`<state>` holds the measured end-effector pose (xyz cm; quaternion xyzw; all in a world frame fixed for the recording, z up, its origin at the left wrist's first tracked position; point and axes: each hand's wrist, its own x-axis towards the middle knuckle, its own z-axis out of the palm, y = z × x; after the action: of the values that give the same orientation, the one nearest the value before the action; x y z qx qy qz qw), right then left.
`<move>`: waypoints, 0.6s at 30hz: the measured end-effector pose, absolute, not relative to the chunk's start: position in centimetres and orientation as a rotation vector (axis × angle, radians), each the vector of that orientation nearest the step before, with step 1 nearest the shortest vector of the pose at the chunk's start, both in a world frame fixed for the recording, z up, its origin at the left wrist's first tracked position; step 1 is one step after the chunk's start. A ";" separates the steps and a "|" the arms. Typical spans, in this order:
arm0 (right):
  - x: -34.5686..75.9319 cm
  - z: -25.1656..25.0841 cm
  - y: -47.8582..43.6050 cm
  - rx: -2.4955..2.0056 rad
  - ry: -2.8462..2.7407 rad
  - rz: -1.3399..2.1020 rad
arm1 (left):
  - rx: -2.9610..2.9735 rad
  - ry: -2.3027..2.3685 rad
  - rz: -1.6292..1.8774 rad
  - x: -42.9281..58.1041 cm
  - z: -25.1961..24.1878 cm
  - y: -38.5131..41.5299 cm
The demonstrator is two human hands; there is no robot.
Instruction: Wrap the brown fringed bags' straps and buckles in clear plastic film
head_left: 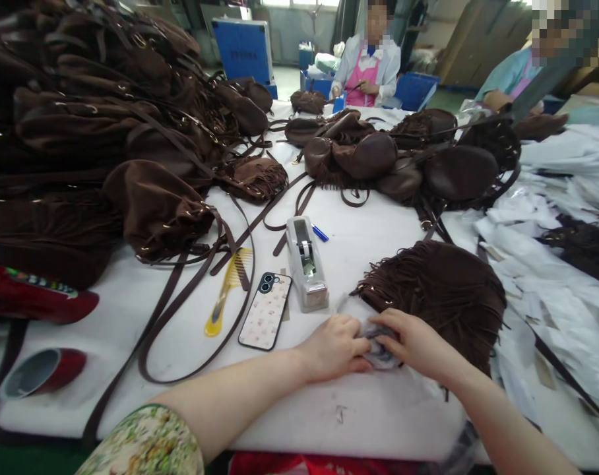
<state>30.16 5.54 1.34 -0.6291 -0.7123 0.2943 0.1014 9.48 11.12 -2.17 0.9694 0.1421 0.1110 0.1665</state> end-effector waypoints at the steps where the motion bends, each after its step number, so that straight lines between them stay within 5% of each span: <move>1: 29.6 1.0 4.8 -1.972 -2.041 0.732 | 2.740 0.469 0.309 9.6 -2.1 10.7; 7: 26.5 -0.9 0.9 -2.196 -1.797 0.382 | 2.656 0.716 0.202 9.8 -1.7 7.1; 18: 29.8 0.2 1.3 -1.579 -2.050 0.981 | 2.888 0.139 0.247 7.6 0.0 9.3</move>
<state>29.79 1.30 0.24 -0.5605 -0.7279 0.3485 0.1860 7.55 9.30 0.04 0.9881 0.0474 0.0847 0.1196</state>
